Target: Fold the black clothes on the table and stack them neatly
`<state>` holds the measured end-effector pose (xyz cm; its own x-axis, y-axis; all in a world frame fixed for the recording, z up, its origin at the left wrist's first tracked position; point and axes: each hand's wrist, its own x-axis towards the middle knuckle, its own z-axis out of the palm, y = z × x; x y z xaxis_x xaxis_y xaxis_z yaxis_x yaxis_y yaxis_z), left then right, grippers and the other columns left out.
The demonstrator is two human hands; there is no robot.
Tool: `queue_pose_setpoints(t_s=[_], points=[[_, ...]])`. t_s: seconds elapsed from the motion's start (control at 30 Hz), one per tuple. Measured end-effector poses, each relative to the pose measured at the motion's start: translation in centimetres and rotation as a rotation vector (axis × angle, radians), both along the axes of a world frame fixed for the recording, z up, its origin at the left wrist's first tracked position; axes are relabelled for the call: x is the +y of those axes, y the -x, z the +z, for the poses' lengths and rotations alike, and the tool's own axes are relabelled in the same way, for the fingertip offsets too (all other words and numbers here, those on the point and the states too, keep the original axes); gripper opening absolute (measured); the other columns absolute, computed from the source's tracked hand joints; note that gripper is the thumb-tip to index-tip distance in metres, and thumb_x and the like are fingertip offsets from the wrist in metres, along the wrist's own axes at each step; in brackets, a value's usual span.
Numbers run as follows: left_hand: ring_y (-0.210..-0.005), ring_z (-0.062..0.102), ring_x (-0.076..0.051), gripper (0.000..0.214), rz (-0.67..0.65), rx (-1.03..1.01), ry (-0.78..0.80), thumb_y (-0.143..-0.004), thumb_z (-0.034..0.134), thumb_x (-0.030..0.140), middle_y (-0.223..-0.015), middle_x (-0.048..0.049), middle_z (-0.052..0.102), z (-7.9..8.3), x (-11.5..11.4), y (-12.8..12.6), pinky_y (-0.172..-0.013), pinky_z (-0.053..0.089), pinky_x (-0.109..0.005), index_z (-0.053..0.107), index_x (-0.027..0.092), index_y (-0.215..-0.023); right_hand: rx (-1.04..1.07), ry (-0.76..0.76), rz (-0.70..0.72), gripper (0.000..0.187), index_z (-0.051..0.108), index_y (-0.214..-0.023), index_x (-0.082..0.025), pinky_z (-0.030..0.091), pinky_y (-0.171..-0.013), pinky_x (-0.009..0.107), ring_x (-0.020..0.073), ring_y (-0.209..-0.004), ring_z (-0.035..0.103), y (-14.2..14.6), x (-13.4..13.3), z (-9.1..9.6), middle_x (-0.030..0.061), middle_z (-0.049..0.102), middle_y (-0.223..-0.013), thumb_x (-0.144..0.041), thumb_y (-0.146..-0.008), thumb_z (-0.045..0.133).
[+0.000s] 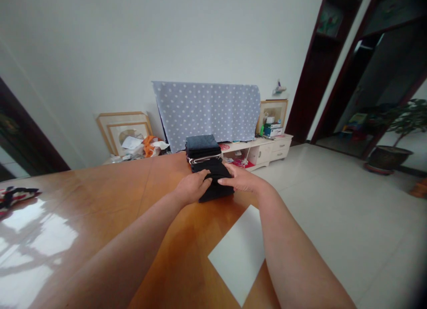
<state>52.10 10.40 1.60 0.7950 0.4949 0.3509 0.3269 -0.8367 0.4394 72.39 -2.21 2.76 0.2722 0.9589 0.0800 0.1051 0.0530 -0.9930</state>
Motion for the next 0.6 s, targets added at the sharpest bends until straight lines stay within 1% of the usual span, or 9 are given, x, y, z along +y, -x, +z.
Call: queue_pose_setpoints(t_s=[0.1, 0.17, 0.23, 0.33, 0.47, 0.53, 0.6], points=[[-0.131, 0.057, -0.028, 0.041, -0.045, -0.069, 0.099, -0.094, 0.050, 0.039, -0.137, -0.0084, 0.065, 0.0, 0.3, 0.3, -0.115, 0.037, -0.039, 0.064, 0.023, -0.129, -0.263, -0.033, -0.010, 0.052, 0.069, -0.117, -0.027, 0.049, -0.078, 0.031, 0.0220, -0.087, 0.062, -0.2, 1.5, -1.3, 0.0011, 0.073, -0.097, -0.016, -0.066, 0.077], [-0.133, 0.055, -0.028, 0.040, -0.086, -0.124, 0.149, -0.093, 0.050, 0.038, -0.138, -0.0079, 0.064, 0.0, 0.3, 0.6, -0.118, 0.034, -0.039, 0.067, 0.022, -0.126, -0.362, -0.060, -0.096, 0.053, 0.069, -0.120, -0.027, 0.048, -0.082, 0.033, 0.0230, -0.090, 0.062, -0.5, 2.2, -2.0, 0.0021, 0.072, -0.099, -0.014, -0.069, 0.071], [-0.134, 0.054, -0.028, 0.040, -0.109, -0.160, 0.170, -0.093, 0.051, 0.037, -0.139, -0.0084, 0.064, 0.0, 0.0, 0.8, -0.119, 0.034, -0.040, 0.069, 0.021, -0.124, -0.444, -0.098, -0.124, 0.053, 0.068, -0.121, -0.028, 0.047, -0.087, 0.035, 0.0236, -0.094, 0.062, -0.8, 2.6, -2.4, 0.0030, 0.071, -0.105, -0.013, -0.070, 0.068], [-0.136, 0.052, -0.029, 0.043, -0.106, -0.117, 0.127, -0.092, 0.052, 0.038, -0.142, -0.0104, 0.060, 0.1, -0.4, 1.1, -0.119, 0.035, -0.042, 0.066, 0.019, -0.129, -0.578, -0.153, -0.083, 0.054, 0.066, -0.123, -0.027, 0.046, -0.094, 0.036, 0.0234, -0.102, 0.062, -1.1, 2.7, -2.5, 0.0036, 0.069, -0.117, -0.013, -0.072, 0.065], [-0.141, 0.047, -0.030, 0.054, -0.101, 0.041, -0.007, -0.089, 0.055, 0.034, -0.151, -0.0152, 0.051, 0.1, -0.6, 1.5, -0.120, 0.033, -0.044, 0.056, 0.014, -0.139, -0.714, -0.141, -0.076, 0.066, 0.058, -0.134, -0.025, 0.044, -0.098, 0.033, 0.0212, -0.112, 0.060, -1.1, 2.4, -2.2, 0.0049, 0.064, -0.130, -0.006, -0.071, 0.058], [-0.144, 0.043, -0.029, 0.054, -0.115, 0.055, -0.027, -0.089, 0.052, 0.031, -0.152, -0.0149, 0.049, -0.1, -0.6, 1.6, -0.121, 0.032, -0.044, 0.054, 0.013, -0.141, -0.760, -0.101, -0.057, 0.063, 0.058, -0.132, -0.025, 0.045, -0.094, 0.031, 0.0198, -0.109, 0.061, -1.0, 2.3, -2.1, 0.0045, 0.064, -0.129, -0.005, -0.072, 0.056], [-0.146, 0.039, -0.027, 0.053, -0.139, 0.041, -0.005, -0.092, 0.048, 0.031, -0.154, -0.0140, 0.048, -0.2, -0.4, 1.7, -0.122, 0.030, -0.044, 0.054, 0.013, -0.141, -0.785, -0.061, -0.058, 0.056, 0.062, -0.126, -0.025, 0.047, -0.088, 0.029, 0.0187, -0.102, 0.062, -0.9, 2.1, -2.0, 0.0035, 0.067, -0.122, -0.006, -0.074, 0.054]])
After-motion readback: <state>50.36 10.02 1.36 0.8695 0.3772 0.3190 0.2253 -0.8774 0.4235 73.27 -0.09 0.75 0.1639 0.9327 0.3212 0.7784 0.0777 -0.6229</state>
